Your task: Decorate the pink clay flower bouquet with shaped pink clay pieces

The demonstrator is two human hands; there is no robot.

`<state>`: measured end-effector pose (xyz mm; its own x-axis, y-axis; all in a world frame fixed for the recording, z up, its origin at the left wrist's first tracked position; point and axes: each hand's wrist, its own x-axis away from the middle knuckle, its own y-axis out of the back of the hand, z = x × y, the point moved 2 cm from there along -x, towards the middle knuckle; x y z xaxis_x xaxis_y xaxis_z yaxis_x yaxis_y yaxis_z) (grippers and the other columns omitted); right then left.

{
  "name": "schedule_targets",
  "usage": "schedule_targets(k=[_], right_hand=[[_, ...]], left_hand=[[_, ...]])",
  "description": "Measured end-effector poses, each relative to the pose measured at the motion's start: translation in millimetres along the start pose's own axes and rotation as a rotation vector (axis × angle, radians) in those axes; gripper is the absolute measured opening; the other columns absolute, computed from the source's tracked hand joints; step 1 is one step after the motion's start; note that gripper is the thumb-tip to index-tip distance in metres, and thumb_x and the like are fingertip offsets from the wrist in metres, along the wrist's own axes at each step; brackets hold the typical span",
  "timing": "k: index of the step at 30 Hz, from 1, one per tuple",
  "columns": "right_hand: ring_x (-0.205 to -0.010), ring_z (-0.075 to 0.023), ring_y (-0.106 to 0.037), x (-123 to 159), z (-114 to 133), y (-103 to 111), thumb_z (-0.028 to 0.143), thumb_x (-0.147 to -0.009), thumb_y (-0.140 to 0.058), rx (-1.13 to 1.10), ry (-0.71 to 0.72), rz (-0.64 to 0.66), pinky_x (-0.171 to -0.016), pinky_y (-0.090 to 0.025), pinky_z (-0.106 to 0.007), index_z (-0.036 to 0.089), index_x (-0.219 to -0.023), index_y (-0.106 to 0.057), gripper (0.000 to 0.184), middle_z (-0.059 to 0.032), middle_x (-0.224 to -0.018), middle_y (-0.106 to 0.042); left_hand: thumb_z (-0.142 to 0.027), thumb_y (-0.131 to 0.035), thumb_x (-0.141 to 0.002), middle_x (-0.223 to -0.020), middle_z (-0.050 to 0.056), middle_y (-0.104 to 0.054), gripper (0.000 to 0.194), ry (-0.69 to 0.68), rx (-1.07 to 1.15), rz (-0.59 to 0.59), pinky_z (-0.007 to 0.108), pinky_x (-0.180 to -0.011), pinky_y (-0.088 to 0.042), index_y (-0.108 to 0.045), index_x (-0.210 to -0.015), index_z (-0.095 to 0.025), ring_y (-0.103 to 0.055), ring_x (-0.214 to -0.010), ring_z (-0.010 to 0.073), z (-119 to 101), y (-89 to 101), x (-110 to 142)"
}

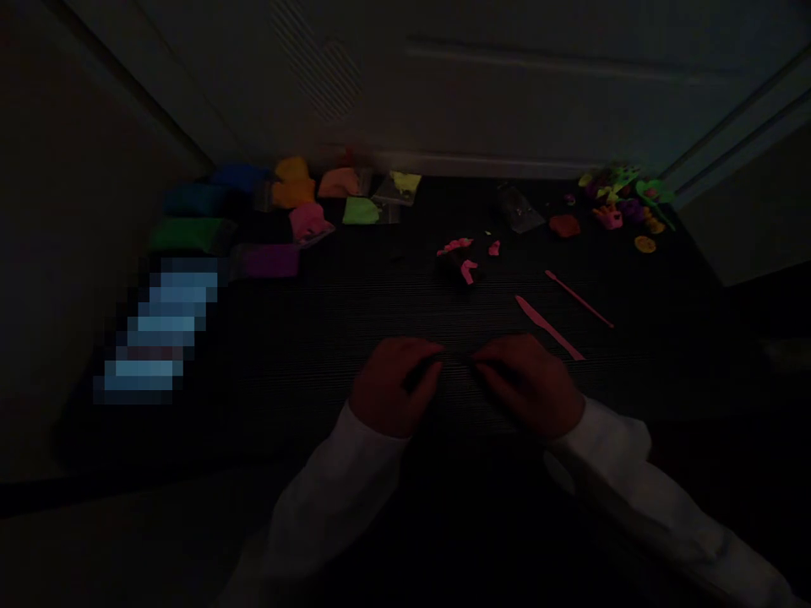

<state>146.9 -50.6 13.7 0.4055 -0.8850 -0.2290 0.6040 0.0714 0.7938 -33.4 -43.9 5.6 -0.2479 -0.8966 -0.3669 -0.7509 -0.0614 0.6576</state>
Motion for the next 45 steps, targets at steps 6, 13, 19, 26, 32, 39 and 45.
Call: schedule_targets(k=[6, 13, 19, 26, 32, 39, 45], right_hand=[[-0.082, -0.0148, -0.057, 1.8, -0.8, 2.8, 0.022, -0.078, -0.051, -0.013, -0.029, 0.023, -0.074, -0.042, -0.031, 0.02, -0.091, -0.057, 0.015, -0.0027, -0.088, -0.064], [-0.081, -0.0155, -0.057, -0.8, -1.5, -0.7, 0.02, -0.079, -0.048, 0.032, -0.033, 0.037, -0.074, -0.042, -0.032, 0.02, -0.091, -0.057, 0.014, -0.0033, -0.087, -0.063], [-0.084, -0.0192, -0.054, 2.6, -4.0, 1.6, 0.025, -0.075, -0.054, 0.103, -0.112, -0.013, -0.074, -0.043, -0.036, 0.019, -0.095, -0.056, 0.021, -0.0052, -0.089, -0.061], [-0.082, -0.0213, -0.053, 2.8, -5.0, 0.8, 0.029, -0.074, -0.055, 0.195, -0.122, -0.045, -0.07, -0.042, -0.038, 0.021, -0.088, -0.06, 0.017, -0.0068, -0.089, -0.059], [-0.079, -0.0192, -0.054, 0.5, -4.0, -0.2, 0.025, -0.076, -0.053, 0.185, -0.094, -0.028, -0.071, -0.039, -0.037, 0.022, -0.083, -0.059, 0.01, -0.0039, -0.085, -0.061], [-0.079, -0.0175, -0.055, 1.9, -3.2, 1.2, 0.024, -0.077, -0.053, 0.148, -0.072, 0.023, -0.072, -0.038, -0.036, 0.021, -0.086, -0.058, 0.011, -0.0023, -0.084, -0.064], [-0.082, -0.0182, -0.055, 5.1, -2.5, 4.5, 0.027, -0.075, -0.057, 0.137, -0.102, -0.012, -0.074, -0.04, -0.035, 0.02, -0.092, -0.058, 0.019, -0.0039, -0.086, -0.063]], left_hand=[[-0.019, -0.055, -0.072, -0.081, 0.006, -0.064, 0.017, -0.169, -0.152, 0.091, 0.034, -0.073, -0.046, -0.063, -0.086, -0.016, -0.055, -0.077, 0.0168, -6.6, -9.0, -7.1], [-0.019, -0.054, -0.072, -0.08, 0.004, -0.064, 0.015, -0.216, -0.194, 0.171, 0.034, -0.071, -0.045, -0.065, -0.082, -0.018, -0.051, -0.076, 0.0174, -8.8, -15.0, -11.6], [-0.02, -0.052, -0.074, -0.08, 0.004, -0.063, 0.015, -0.177, -0.181, 0.213, 0.034, -0.07, -0.044, -0.063, -0.083, -0.017, -0.051, -0.076, 0.017, -9.6, -18.1, -12.7], [-0.021, -0.052, -0.074, -0.08, 0.004, -0.062, 0.014, -0.17, -0.198, 0.205, 0.034, -0.068, -0.043, -0.063, -0.083, -0.019, -0.052, -0.077, 0.0173, -10.0, -17.7, -11.7], [-0.02, -0.053, -0.073, -0.079, 0.004, -0.062, 0.014, -0.176, -0.203, 0.19, 0.035, -0.067, -0.043, -0.063, -0.082, -0.018, -0.052, -0.076, 0.018, -10.7, -18.4, -11.5], [-0.022, -0.051, -0.075, -0.08, 0.004, -0.063, 0.016, -0.166, -0.204, 0.228, 0.035, -0.068, -0.042, -0.063, -0.083, -0.018, -0.051, -0.076, 0.0173, -10.5, -18.9, -11.9], [-0.021, -0.051, -0.075, -0.08, 0.005, -0.062, 0.016, -0.162, -0.187, 0.213, 0.034, -0.069, -0.043, -0.063, -0.085, -0.017, -0.051, -0.076, 0.0173, -10.4, -17.9, -12.4]])
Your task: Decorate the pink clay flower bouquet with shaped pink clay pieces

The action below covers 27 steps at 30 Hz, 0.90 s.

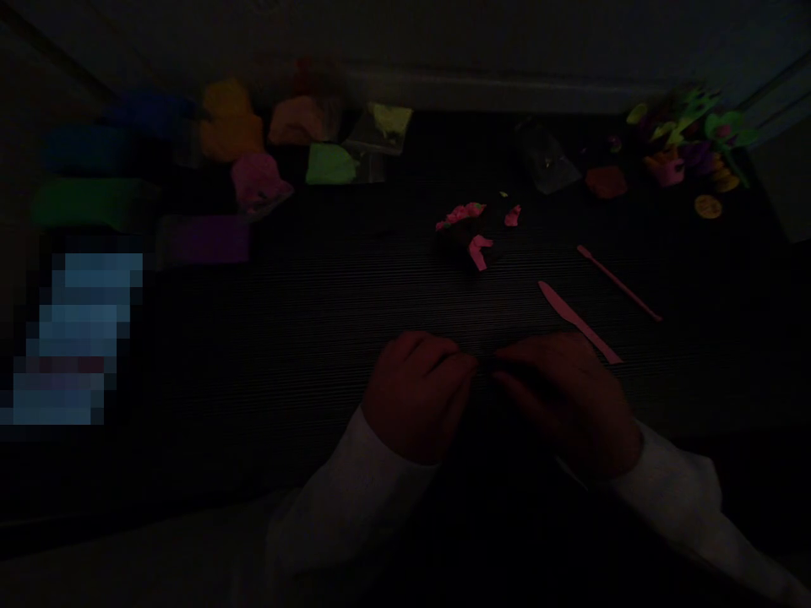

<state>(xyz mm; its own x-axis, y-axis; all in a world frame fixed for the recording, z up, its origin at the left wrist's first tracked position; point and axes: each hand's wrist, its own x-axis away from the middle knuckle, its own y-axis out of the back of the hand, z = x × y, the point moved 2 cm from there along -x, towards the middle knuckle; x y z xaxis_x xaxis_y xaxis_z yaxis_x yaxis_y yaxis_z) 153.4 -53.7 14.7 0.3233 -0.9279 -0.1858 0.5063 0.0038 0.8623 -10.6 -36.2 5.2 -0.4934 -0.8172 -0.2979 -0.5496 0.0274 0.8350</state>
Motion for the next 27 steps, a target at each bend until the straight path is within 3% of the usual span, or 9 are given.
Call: schedule_targets(k=[4, 16, 27], right_hand=[[-0.084, -0.0198, -0.053, 1.7, -3.4, 0.2, 0.027, -0.073, -0.057, 0.019, -0.057, -0.037, -0.074, -0.041, -0.036, 0.018, -0.093, -0.059, 0.022, -0.0063, -0.088, -0.061], [-0.078, -0.019, -0.054, -4.2, 0.3, -1.5, 0.026, -0.074, -0.055, 0.031, -0.054, -0.028, -0.071, -0.04, -0.037, 0.019, -0.078, -0.061, 0.01, -0.0044, -0.083, -0.061], [-0.079, -0.0183, -0.054, -4.3, 2.7, -2.7, 0.03, -0.075, -0.056, 0.009, -0.025, -0.05, -0.073, -0.038, -0.036, 0.021, -0.082, -0.061, 0.013, -0.0037, -0.085, -0.062]], left_hand=[[-0.021, -0.052, -0.074, -0.08, 0.005, -0.062, 0.017, 0.012, 0.01, -0.027, 0.034, -0.069, -0.044, -0.062, -0.087, -0.015, -0.052, -0.076, 0.0173, -0.4, 0.5, -0.2], [-0.02, -0.052, -0.073, -0.08, 0.004, -0.06, 0.018, -0.006, -0.011, 0.012, 0.034, -0.069, -0.042, -0.065, -0.085, -0.021, -0.05, -0.075, 0.0169, -0.6, 0.4, 0.7], [-0.021, -0.052, -0.073, -0.08, 0.005, -0.06, 0.018, 0.001, -0.017, 0.017, 0.034, -0.068, -0.042, -0.065, -0.085, -0.021, -0.05, -0.075, 0.0174, -1.0, -0.2, 0.0]])
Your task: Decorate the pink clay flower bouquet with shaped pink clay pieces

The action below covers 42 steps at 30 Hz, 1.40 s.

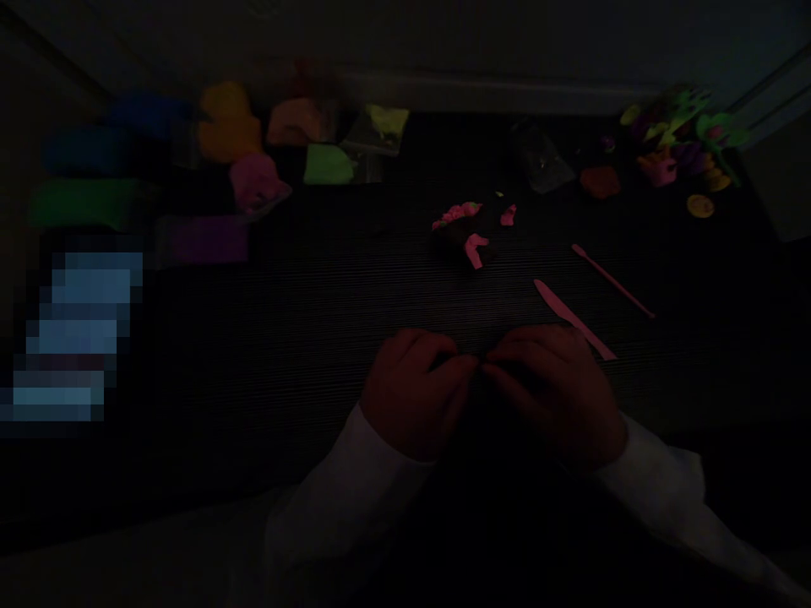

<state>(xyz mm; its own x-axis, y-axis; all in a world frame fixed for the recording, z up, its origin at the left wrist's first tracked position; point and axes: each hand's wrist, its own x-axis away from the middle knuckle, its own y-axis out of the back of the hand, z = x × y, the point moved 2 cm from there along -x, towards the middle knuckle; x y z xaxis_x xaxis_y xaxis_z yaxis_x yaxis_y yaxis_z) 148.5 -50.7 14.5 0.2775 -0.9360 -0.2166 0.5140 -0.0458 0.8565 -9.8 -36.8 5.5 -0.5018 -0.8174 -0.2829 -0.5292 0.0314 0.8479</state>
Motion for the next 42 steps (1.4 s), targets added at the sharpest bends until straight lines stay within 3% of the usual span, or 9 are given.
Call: schedule_targets(k=[7, 13, 21, 25, 31, 34, 39, 42], right_hand=[[-0.085, -0.0156, -0.055, -11.2, -15.0, 17.8, 0.023, -0.078, -0.052, -0.143, 0.013, 0.181, -0.077, -0.041, -0.032, 0.021, -0.089, -0.059, 0.014, -0.0025, -0.088, -0.062], [-0.085, -0.0175, -0.055, -23.0, -22.8, 18.4, 0.025, -0.079, -0.05, -0.036, 0.166, 0.245, -0.076, -0.039, -0.034, 0.024, -0.096, -0.061, 0.02, -0.0036, -0.089, -0.061], [-0.081, -0.0171, -0.054, -24.3, -17.1, 13.0, 0.026, -0.078, -0.052, -0.029, 0.211, 0.264, -0.076, -0.036, -0.037, 0.026, -0.087, -0.063, 0.014, -0.0021, -0.088, -0.06], [-0.085, -0.017, -0.054, -24.2, -14.8, 15.5, 0.023, -0.078, -0.052, -0.101, 0.195, 0.233, -0.076, -0.038, -0.034, 0.023, -0.086, -0.061, 0.012, -0.0031, -0.089, -0.06], [-0.085, -0.0169, -0.055, -23.0, -9.7, 20.7, 0.021, -0.077, -0.052, -0.189, 0.198, 0.206, -0.076, -0.041, -0.034, 0.02, -0.086, -0.059, 0.011, -0.004, -0.087, -0.061], [-0.084, -0.0165, -0.055, -22.3, -6.0, 22.9, 0.019, -0.077, -0.053, -0.218, 0.225, 0.163, -0.077, -0.041, -0.035, 0.021, -0.087, -0.058, 0.012, -0.0035, -0.086, -0.062], [-0.081, -0.0156, -0.055, -23.2, 2.2, 22.3, 0.016, -0.075, -0.054, -0.257, 0.265, 0.129, -0.074, -0.041, -0.033, 0.019, -0.086, -0.057, 0.012, -0.0032, -0.081, -0.062], [-0.08, -0.0152, -0.055, -23.9, 5.2, 19.5, 0.015, -0.074, -0.055, -0.275, 0.266, 0.136, -0.073, -0.041, -0.033, 0.018, -0.085, -0.057, 0.011, -0.0035, -0.081, -0.062]], left_hand=[[-0.019, -0.052, -0.073, -0.082, 0.005, -0.06, 0.02, -0.02, 0.004, -0.001, 0.034, -0.068, -0.042, -0.064, -0.088, -0.021, -0.05, -0.077, 0.0174, 2.1, 0.3, 1.4], [-0.018, -0.052, -0.072, -0.08, 0.005, -0.06, 0.02, -0.024, 0.006, -0.005, 0.034, -0.066, -0.042, -0.064, -0.088, -0.021, -0.05, -0.075, 0.0174, 2.0, 0.6, 0.6], [-0.017, -0.053, -0.071, -0.081, 0.005, -0.061, 0.018, 0.002, 0.055, -0.045, 0.034, -0.069, -0.044, -0.063, -0.087, -0.018, -0.052, -0.076, 0.0168, 1.3, 2.4, -0.4], [-0.018, -0.054, -0.072, -0.086, 0.007, -0.062, 0.022, 0.112, 0.108, -0.137, 0.032, -0.073, -0.046, -0.059, -0.092, -0.013, -0.054, -0.081, 0.0159, 2.2, 6.5, -1.4], [-0.017, -0.051, -0.074, -0.089, 0.006, -0.064, 0.024, 0.203, 0.183, -0.164, 0.031, -0.075, -0.045, -0.056, -0.097, -0.014, -0.056, -0.082, 0.015, 1.1, 9.7, -0.1], [-0.021, -0.051, -0.074, -0.083, 0.003, -0.065, 0.028, 0.393, 0.413, -0.145, 0.027, -0.066, -0.047, -0.054, -0.102, -0.018, -0.059, -0.071, 0.0122, 1.5, 8.3, -0.6], [-0.025, -0.057, -0.069, -0.064, -0.001, -0.063, 0.035, 0.689, 1.15, -0.007, 0.02, -0.042, -0.043, -0.05, -0.102, -0.017, -0.055, -0.047, 0.009, -0.8, 3.0, -8.3], [-0.018, -0.062, -0.063, -0.063, -0.002, -0.061, 0.039, 0.819, 1.326, -0.025, 0.018, -0.04, -0.042, -0.05, -0.1, -0.017, -0.052, -0.043, 0.0069, -2.1, 4.0, -11.8]])
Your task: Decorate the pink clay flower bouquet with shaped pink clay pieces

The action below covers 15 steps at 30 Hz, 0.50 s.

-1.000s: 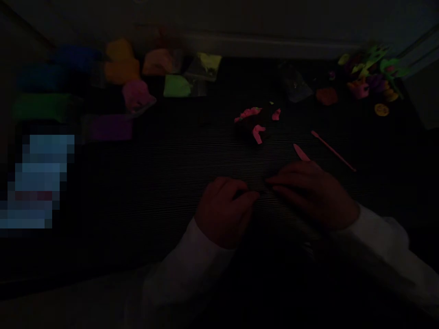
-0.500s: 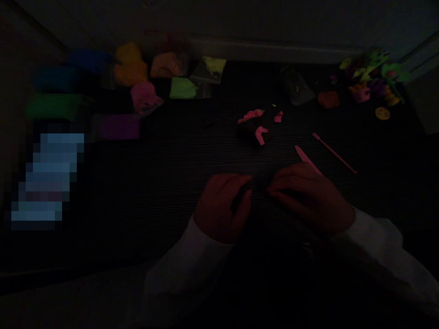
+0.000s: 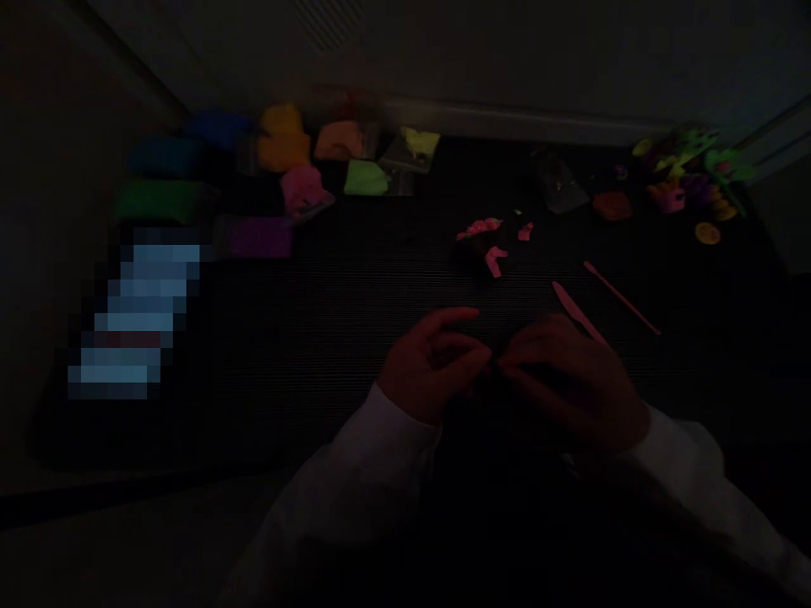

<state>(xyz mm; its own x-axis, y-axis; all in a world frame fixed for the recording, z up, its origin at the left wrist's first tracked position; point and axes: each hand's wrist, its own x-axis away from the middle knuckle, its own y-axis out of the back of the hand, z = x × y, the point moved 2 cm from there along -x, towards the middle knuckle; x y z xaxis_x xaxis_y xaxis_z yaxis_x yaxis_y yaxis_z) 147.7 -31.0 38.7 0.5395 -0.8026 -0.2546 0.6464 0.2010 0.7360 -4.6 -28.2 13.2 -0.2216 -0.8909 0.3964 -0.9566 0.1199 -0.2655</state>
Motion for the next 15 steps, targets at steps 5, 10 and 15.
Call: schedule_targets(k=[5, 10, 15], right_hand=[[-0.081, -0.0161, -0.054, 0.2, -0.3, -3.7, 0.018, -0.075, -0.054, -0.033, -0.049, 0.005, -0.074, -0.041, -0.035, 0.02, -0.085, -0.056, 0.011, -0.0033, -0.082, -0.06], [-0.082, -0.0156, -0.054, -0.2, 1.0, -3.6, 0.018, -0.075, -0.053, -0.055, -0.104, -0.003, -0.075, -0.042, -0.033, 0.02, -0.085, -0.056, 0.01, -0.0029, -0.082, -0.059], [-0.083, -0.0165, -0.055, -0.4, 2.8, -4.6, 0.02, -0.074, -0.054, -0.089, -0.138, -0.052, -0.074, -0.043, -0.034, 0.021, -0.087, -0.055, 0.013, -0.0035, -0.085, -0.059]], left_hand=[[-0.01, -0.064, -0.058, -0.063, -0.004, -0.059, 0.038, -0.001, 0.043, -0.031, 0.017, -0.044, -0.045, -0.054, -0.094, -0.018, -0.052, -0.045, 0.005, -1.0, 0.7, -1.1], [-0.011, -0.066, -0.056, -0.063, -0.004, -0.061, 0.039, -0.028, 0.065, -0.01, 0.019, -0.048, -0.049, -0.054, -0.093, -0.018, -0.055, -0.049, 0.0069, 0.5, 2.6, -1.2], [-0.011, -0.065, -0.058, -0.064, -0.004, -0.061, 0.034, -0.058, 0.086, -0.081, 0.021, -0.054, -0.051, -0.055, -0.09, -0.018, -0.057, -0.053, 0.0079, 0.0, 4.2, 3.0]])
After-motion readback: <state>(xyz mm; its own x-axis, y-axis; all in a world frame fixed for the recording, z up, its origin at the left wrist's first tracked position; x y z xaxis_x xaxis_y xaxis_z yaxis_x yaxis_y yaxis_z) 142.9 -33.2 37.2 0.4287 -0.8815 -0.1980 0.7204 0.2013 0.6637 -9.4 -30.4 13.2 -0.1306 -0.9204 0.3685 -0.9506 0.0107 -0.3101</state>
